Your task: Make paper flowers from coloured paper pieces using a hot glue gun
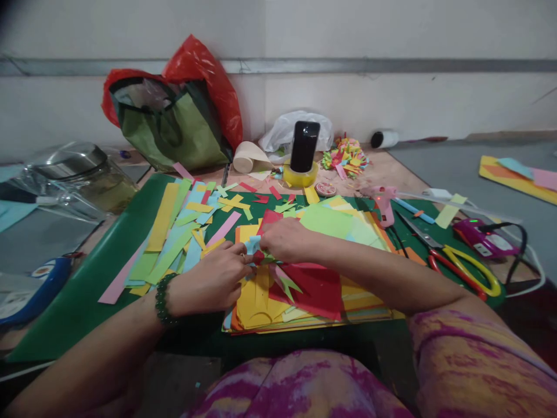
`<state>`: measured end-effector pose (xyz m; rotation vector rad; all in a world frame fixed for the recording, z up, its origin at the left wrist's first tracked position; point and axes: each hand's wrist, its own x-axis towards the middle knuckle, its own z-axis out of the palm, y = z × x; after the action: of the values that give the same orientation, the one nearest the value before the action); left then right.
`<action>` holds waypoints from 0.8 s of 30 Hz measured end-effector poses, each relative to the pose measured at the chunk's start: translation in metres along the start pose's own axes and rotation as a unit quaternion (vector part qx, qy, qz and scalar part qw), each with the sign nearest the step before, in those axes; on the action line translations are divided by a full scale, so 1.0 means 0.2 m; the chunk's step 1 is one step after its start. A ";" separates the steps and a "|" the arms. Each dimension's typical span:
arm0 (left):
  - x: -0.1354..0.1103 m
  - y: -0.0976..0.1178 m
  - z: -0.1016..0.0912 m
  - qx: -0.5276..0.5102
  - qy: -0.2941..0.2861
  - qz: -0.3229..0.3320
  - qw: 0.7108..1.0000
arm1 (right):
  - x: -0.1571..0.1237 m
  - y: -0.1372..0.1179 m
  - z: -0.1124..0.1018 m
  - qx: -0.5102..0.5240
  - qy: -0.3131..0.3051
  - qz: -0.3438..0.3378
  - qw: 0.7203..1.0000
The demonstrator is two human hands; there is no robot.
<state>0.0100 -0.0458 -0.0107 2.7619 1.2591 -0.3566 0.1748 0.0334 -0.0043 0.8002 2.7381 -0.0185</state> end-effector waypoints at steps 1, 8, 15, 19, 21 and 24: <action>0.00 0.00 0.00 0.000 0.001 0.000 1.000 | 0.00 0.00 0.00 -0.001 0.000 -0.006 1.000; -0.01 -0.02 0.01 -0.025 0.038 0.004 0.999 | -0.16 0.08 -0.05 0.125 0.166 0.061 0.976; 0.00 -0.06 0.02 -0.056 0.077 0.023 0.995 | -0.33 0.10 0.06 0.220 0.173 0.137 0.950; 0.03 -0.07 -0.03 -0.060 0.045 0.017 0.997 | -0.24 0.06 0.08 0.259 0.088 0.113 0.955; 0.04 -0.07 -0.06 -0.044 0.036 0.009 0.998 | -0.22 0.04 0.08 0.257 0.067 0.110 0.958; 0.02 -0.08 -0.09 -0.020 0.048 -0.032 0.998 | -0.25 0.01 0.10 0.232 0.062 0.123 0.963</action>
<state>0.0032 -0.0291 0.0065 2.7409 1.3623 -0.2043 0.2216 0.0077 -0.0102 1.2996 2.7602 -0.5977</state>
